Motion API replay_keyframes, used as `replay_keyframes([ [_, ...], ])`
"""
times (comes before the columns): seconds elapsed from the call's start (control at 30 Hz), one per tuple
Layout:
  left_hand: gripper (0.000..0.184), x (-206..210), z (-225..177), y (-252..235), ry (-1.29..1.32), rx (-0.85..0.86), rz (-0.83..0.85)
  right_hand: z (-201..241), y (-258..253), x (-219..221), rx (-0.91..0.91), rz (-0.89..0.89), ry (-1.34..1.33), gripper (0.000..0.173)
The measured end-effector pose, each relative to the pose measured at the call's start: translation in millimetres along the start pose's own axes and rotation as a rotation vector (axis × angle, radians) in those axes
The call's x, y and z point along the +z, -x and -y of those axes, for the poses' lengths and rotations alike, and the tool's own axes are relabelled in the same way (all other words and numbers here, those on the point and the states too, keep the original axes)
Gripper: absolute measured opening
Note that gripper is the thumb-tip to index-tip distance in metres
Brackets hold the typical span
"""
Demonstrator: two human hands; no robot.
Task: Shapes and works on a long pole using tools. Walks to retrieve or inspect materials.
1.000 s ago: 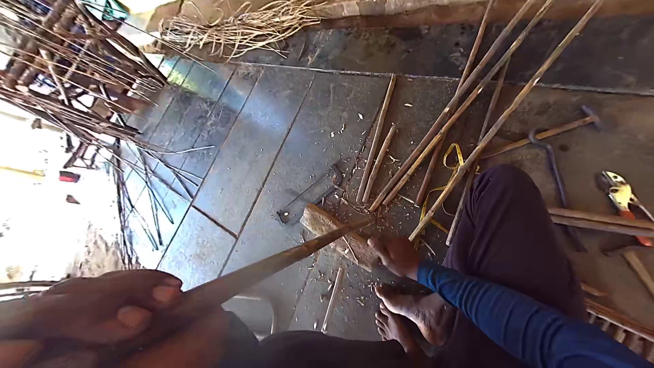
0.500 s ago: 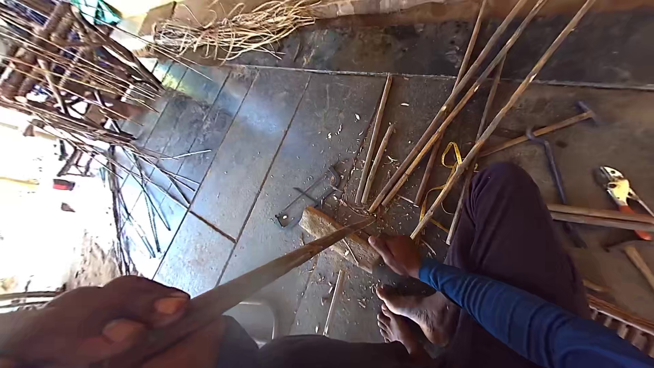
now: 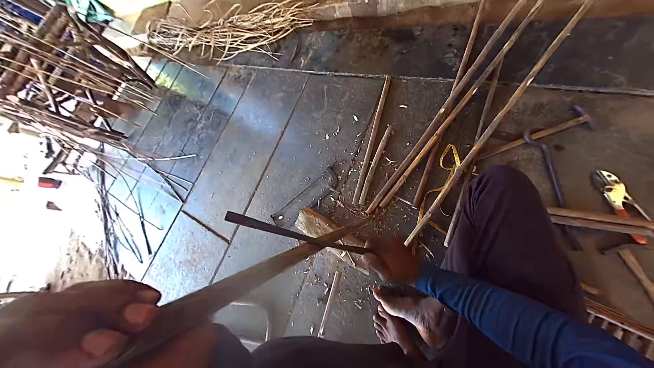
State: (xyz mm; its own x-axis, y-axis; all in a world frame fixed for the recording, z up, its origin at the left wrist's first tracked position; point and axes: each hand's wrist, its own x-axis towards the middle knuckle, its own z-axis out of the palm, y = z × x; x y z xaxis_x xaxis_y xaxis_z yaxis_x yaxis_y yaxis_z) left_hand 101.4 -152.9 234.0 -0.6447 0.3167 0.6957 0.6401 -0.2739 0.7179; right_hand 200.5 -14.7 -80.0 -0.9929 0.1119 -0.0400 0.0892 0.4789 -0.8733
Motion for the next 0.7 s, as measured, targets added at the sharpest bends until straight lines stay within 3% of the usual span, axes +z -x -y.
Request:
replay_keyframes([
  [0.1, 0.029, -8.3, 3.3, 0.2, 0.054, -0.024, -0.003, -13.2, 0.7, 9.2, 0.183, 0.084, 0.002, 0.07],
  [0.2, 0.031, -7.2, 5.7, -3.3, 0.101, 0.002, 0.05, -7.2, -3.0, 4.2, 0.013, 0.027, -0.004, 0.064],
  [0.3, 0.025, -1.3, -1.0, 1.7, -0.009, -0.045, 0.047, -13.6, 0.1, 8.2, 0.209, 0.088, 0.008, 0.072],
  [0.4, 0.024, 1.6, 0.9, 1.0, 0.042, -0.083, 0.029, -6.7, -3.3, -0.8, 0.006, 0.007, 0.004, 0.063],
  [0.53, 0.018, -13.0, 4.0, -0.6, 0.059, -0.006, 0.199, -15.6, -2.8, 5.2, 0.182, 0.079, -0.014, 0.071],
  [0.63, 0.018, -22.9, 9.6, 0.5, 0.052, 0.008, 0.211, -8.5, -3.8, 3.0, -0.001, 0.012, -0.019, 0.065],
  [0.7, 0.021, -27.7, 9.8, 4.1, 0.095, 0.022, 0.177, -11.7, 0.8, 7.6, 0.177, 0.072, -0.033, 0.07],
])
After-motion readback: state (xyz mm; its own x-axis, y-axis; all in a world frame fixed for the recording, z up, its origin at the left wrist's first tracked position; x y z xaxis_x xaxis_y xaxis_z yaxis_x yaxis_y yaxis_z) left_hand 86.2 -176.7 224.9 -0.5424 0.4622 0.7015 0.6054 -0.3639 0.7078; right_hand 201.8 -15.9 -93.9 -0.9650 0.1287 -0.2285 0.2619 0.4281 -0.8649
